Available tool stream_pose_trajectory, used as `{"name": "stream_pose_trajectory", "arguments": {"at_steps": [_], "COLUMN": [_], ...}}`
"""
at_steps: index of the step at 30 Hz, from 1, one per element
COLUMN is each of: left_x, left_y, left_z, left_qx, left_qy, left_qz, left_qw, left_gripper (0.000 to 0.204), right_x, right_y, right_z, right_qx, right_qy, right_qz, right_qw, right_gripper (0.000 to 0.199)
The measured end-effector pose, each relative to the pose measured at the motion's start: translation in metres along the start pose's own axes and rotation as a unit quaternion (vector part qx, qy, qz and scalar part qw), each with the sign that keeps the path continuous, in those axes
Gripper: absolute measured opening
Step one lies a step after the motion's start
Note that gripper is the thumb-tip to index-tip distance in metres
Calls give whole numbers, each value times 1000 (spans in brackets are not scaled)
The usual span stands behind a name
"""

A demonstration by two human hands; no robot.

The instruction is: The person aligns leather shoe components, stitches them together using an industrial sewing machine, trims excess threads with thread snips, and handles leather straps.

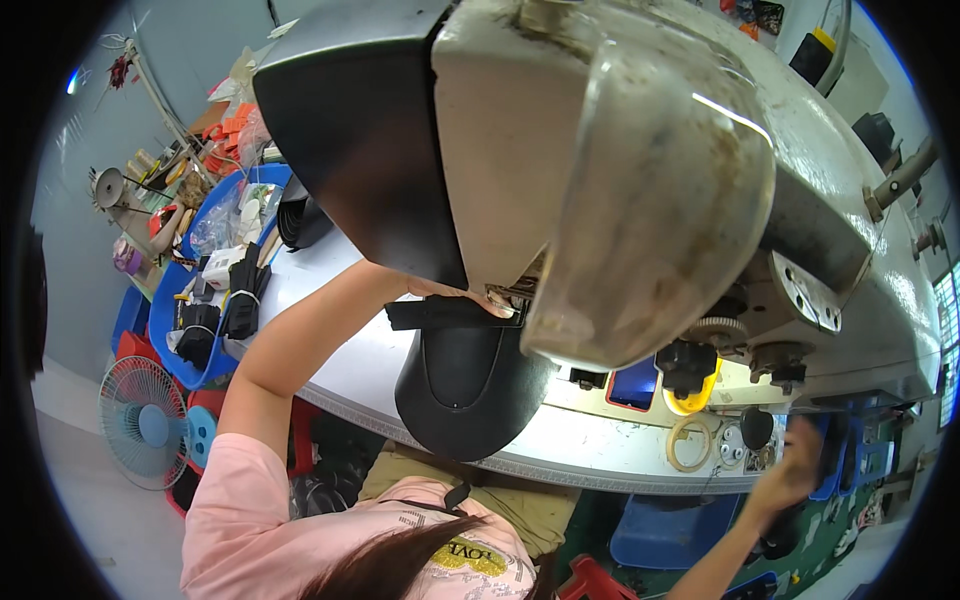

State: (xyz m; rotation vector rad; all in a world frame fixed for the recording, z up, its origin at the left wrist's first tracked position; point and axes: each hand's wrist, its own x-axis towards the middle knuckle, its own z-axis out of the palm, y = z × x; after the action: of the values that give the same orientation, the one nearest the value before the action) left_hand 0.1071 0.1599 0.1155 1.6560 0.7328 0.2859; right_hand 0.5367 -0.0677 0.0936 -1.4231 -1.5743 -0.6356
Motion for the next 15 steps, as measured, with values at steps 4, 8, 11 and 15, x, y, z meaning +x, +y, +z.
{"name": "stream_pose_trajectory", "arguments": {"at_steps": [4, 8, 11, 15], "left_x": [0, -10, -14, -5], "left_y": [-5, 5, -1, 4], "left_z": [2, 4, -2, -1], "left_qx": [26, -94, -178, -155], "left_qy": [26, 11, -5, -3], "left_qz": [-2, 9, 43, 40], "left_qw": [999, 996, 983, 987], "left_gripper": [46, 45, 41, 36], "right_x": [77, 100, 112, 117], "right_y": [72, 299, 334, 326], "right_z": [-41, -147, -177, -197], "right_qx": [-133, -215, -226, -247], "right_qy": [238, 85, 63, 35], "right_qz": [155, 310, 280, 247], "right_qw": [949, 922, 931, 936], "right_gripper": [40, 56, 57, 60]}}
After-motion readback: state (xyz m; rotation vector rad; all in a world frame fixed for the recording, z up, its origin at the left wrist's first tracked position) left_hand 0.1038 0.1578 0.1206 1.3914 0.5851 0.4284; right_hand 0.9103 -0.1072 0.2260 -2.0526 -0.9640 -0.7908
